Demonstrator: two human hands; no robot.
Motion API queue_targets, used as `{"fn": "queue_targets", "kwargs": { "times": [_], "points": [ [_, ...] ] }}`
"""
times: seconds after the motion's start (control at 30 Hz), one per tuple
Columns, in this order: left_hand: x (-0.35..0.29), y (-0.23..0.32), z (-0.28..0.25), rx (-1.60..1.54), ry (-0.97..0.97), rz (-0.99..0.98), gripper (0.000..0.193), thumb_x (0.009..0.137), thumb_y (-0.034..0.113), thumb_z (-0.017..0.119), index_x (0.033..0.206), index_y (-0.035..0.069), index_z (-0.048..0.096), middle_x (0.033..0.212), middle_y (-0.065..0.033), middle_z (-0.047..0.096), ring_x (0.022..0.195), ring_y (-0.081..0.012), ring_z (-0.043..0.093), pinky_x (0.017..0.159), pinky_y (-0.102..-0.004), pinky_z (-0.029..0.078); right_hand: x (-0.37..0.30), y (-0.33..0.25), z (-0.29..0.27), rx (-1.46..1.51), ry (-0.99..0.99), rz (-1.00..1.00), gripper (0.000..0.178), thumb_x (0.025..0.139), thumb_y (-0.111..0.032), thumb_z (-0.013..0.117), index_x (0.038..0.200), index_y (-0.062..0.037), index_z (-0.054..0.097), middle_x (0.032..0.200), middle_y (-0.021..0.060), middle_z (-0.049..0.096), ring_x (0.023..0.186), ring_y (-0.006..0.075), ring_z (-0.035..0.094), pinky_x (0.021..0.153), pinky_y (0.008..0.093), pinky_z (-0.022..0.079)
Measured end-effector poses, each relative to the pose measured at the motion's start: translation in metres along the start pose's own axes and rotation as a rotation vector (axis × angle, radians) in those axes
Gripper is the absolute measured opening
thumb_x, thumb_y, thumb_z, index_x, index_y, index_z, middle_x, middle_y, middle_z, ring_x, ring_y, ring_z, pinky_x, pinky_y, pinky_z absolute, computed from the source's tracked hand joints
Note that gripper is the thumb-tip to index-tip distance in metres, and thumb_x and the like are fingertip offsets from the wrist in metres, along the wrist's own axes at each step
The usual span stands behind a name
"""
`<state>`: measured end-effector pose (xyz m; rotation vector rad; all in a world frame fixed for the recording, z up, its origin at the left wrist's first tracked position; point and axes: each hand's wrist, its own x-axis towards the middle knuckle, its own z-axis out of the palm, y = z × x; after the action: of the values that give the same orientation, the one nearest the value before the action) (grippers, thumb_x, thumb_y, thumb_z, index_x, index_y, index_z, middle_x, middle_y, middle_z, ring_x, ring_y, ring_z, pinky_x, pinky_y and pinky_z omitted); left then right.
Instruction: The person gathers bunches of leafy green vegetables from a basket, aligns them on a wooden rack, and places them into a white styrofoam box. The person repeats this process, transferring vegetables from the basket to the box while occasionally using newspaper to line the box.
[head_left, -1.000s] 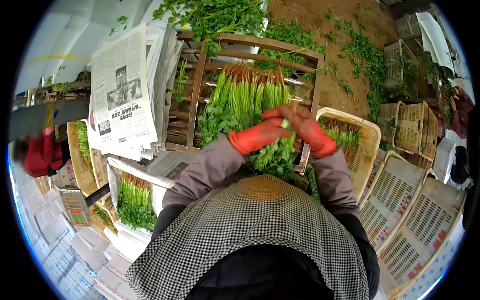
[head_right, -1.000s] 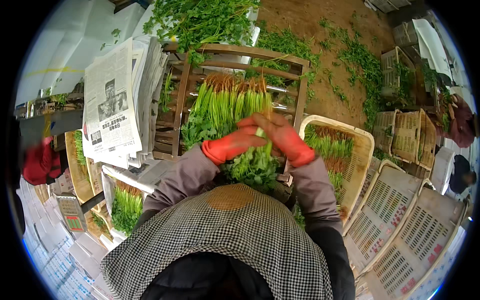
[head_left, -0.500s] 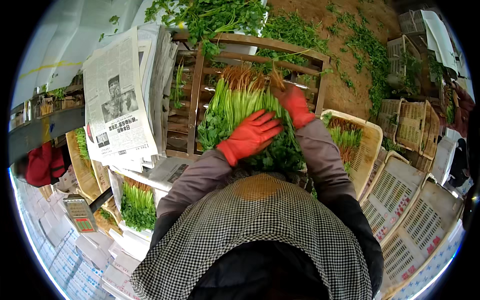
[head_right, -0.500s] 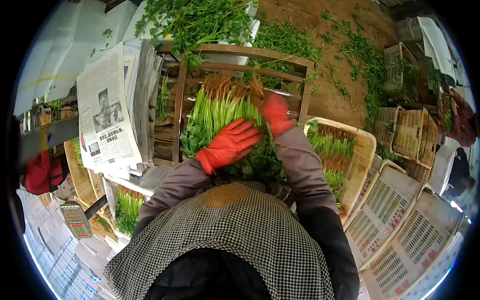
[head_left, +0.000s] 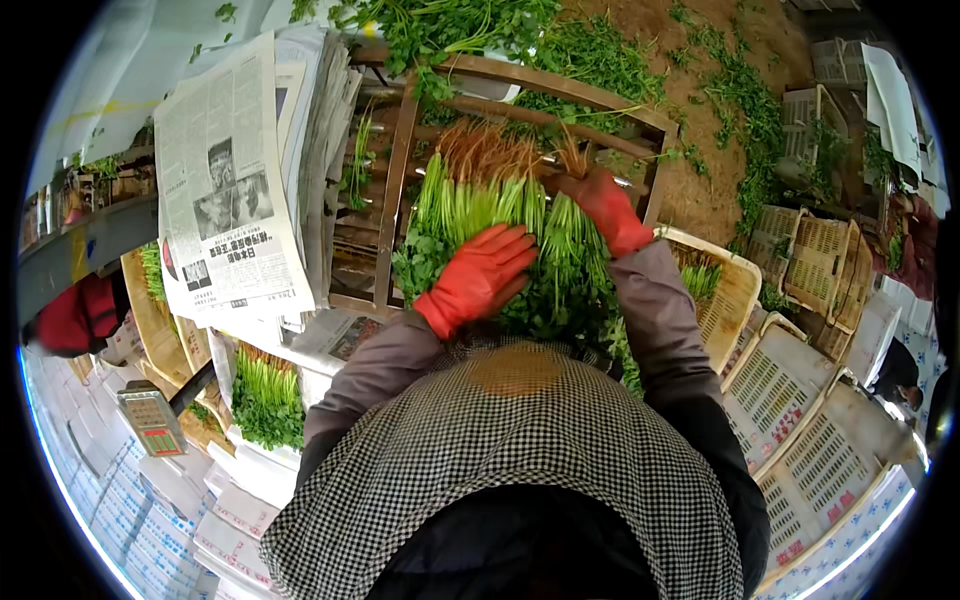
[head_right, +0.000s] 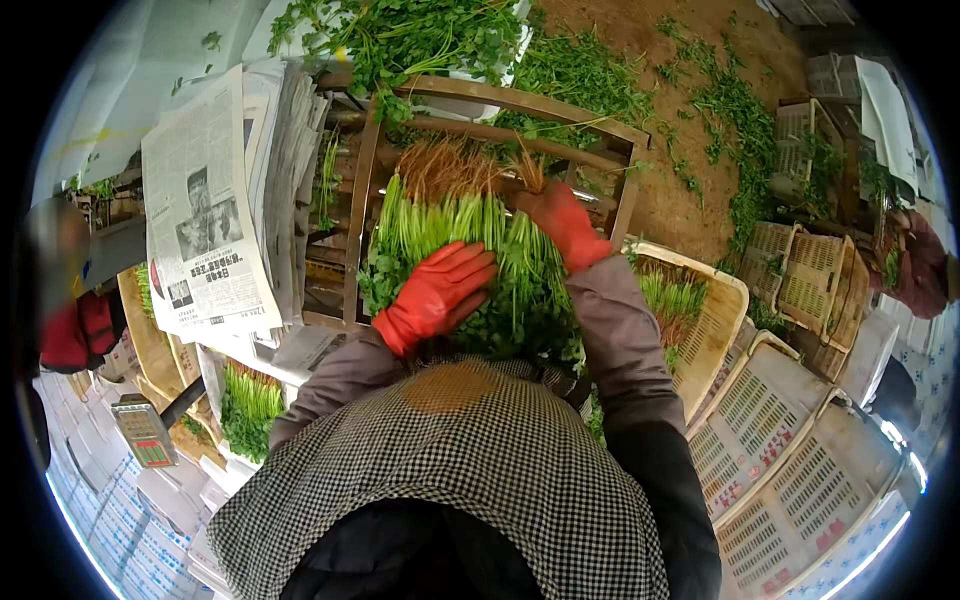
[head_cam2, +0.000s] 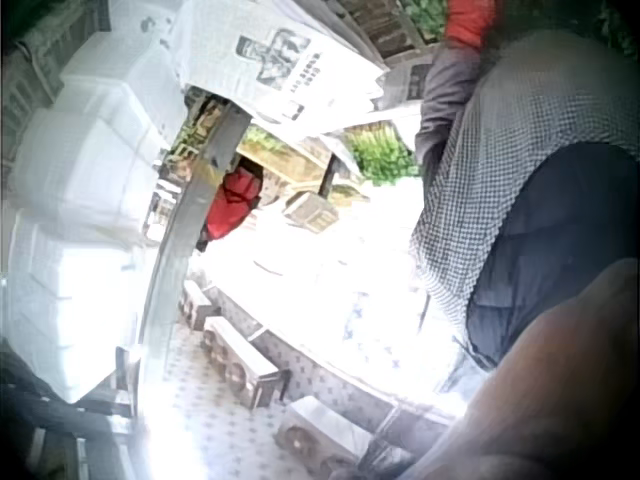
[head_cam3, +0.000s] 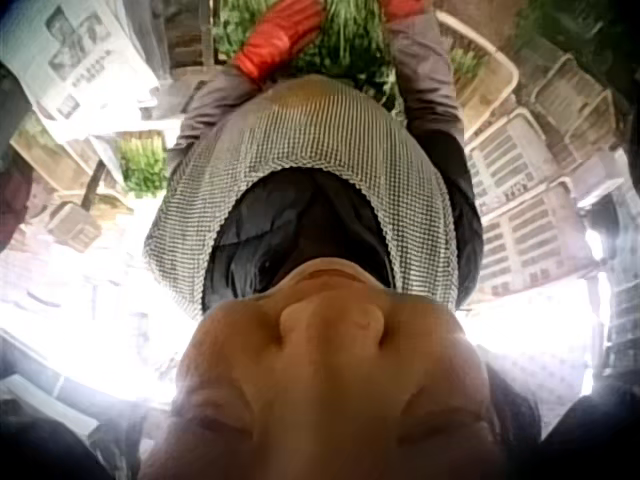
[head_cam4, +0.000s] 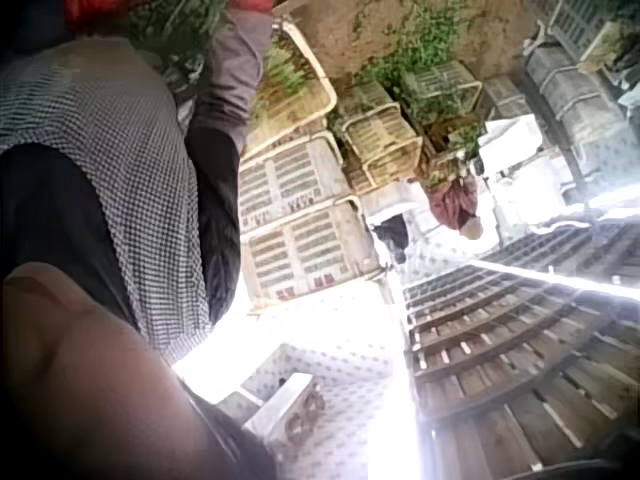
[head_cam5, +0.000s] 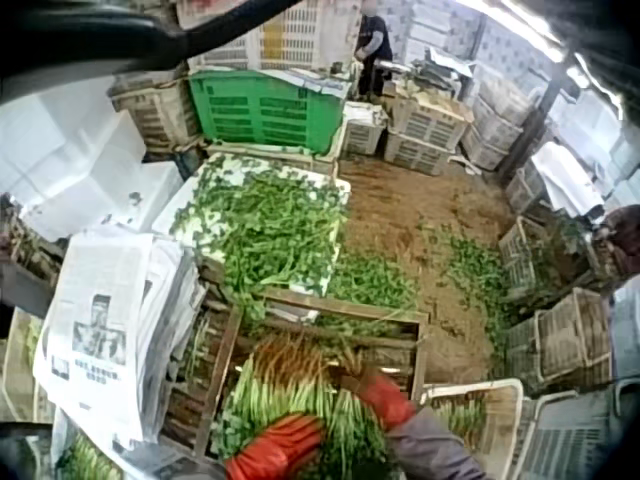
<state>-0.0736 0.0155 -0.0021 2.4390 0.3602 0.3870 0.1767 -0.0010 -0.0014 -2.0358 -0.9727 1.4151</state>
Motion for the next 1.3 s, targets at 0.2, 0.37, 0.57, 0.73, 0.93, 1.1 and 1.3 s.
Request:
{"fn": "queue_targets", "kwargs": {
  "times": [0.2, 0.37, 0.57, 0.73, 0.93, 1.1, 1.3],
  "points": [
    [0.005, 0.000, -0.044, -0.721, 0.169, -0.239, 0.020, 0.080, 0.002, 0.072, 0.100, 0.004, 0.072, 0.102, -0.0124, 0.070, 0.092, -0.0301, 0.066, 0.084, -0.0381, 0.052, 0.040, 0.031, 0.030, 0.391, -0.136, -0.070, 0.042, 0.096, -0.028, 0.058, 0.124, 0.0030, 0.064, 0.112, 0.0117, 0.069, 0.097, 0.0206, 0.063, 0.088, 0.0326, 0.048],
    [-0.027, -0.011, -0.059, -0.195, 0.204, -0.208, 0.029, 0.077, 0.006, 0.076, 0.105, 0.005, 0.069, 0.102, -0.0109, 0.070, 0.096, -0.0309, 0.066, 0.085, -0.0408, 0.052, 0.023, 0.030, 0.035, 0.584, -0.081, -0.366, 0.054, 0.102, -0.038, 0.053, 0.137, 0.0037, 0.055, 0.130, 0.0134, 0.062, 0.118, 0.0203, 0.058, 0.099, 0.0286, 0.043],
    [-0.021, 0.012, -0.018, 0.000, 0.283, -0.221, 0.045, 0.075, 0.010, 0.079, 0.119, 0.007, 0.066, 0.123, -0.0088, 0.065, 0.116, -0.0338, 0.059, 0.101, -0.0472, 0.045, 0.014, -0.002, 0.045, 0.230, -0.057, -0.246, 0.061, 0.092, -0.036, 0.071, 0.136, 0.0023, 0.053, 0.129, 0.0133, 0.063, 0.119, 0.0224, 0.058, 0.104, 0.0336, 0.043],
    [-0.010, 0.011, -0.019, -0.014, 0.520, -0.404, 0.048, 0.078, 0.012, 0.078, 0.123, 0.005, 0.064, 0.125, -0.0159, 0.063, 0.117, -0.0360, 0.059, 0.100, -0.0464, 0.047, -0.007, 0.004, 0.008, 0.390, -0.139, -0.092, 0.047, 0.087, -0.018, 0.076, 0.128, -0.0013, 0.062, 0.119, 0.0082, 0.068, 0.110, 0.0183, 0.063, 0.099, 0.0327, 0.047],
    [0.029, 0.003, -0.007, 0.187, 0.520, -0.472, 0.039, 0.074, 0.020, 0.083, 0.109, 0.007, 0.072, 0.131, -0.0179, 0.061, 0.127, -0.0387, 0.052, 0.103, -0.0468, 0.045, -0.010, 0.021, 0.001, 0.569, -0.231, -0.144, 0.055, 0.085, -0.003, 0.071, 0.137, -0.0019, 0.054, 0.124, 0.0079, 0.066, 0.113, 0.0200, 0.062, 0.098, 0.0336, 0.049],
    [0.033, -0.018, 0.015, 0.107, 0.599, -0.503, 0.022, 0.073, 0.015, 0.082, 0.092, 0.007, 0.075, 0.121, -0.0176, 0.068, 0.124, -0.0381, 0.056, 0.101, -0.0462, 0.047, 0.005, 0.030, 0.003, 0.595, -0.306, -0.139, 0.049, 0.088, -0.008, 0.068, 0.135, -0.0010, 0.056, 0.122, 0.0075, 0.066, 0.113, 0.0195, 0.061, 0.100, 0.0323, 0.046],
    [0.033, -0.028, 0.020, 0.060, 0.704, -0.441, 0.014, 0.072, 0.004, 0.080, 0.084, 0.004, 0.072, 0.116, -0.0170, 0.070, 0.117, -0.0392, 0.061, 0.098, -0.0454, 0.050, 0.033, 0.029, 0.023, 0.288, -0.071, -0.081, 0.056, 0.093, -0.037, 0.070, 0.132, 0.0003, 0.058, 0.123, 0.0119, 0.066, 0.113, 0.0201, 0.060, 0.098, 0.0338, 0.046]
  ]
}}
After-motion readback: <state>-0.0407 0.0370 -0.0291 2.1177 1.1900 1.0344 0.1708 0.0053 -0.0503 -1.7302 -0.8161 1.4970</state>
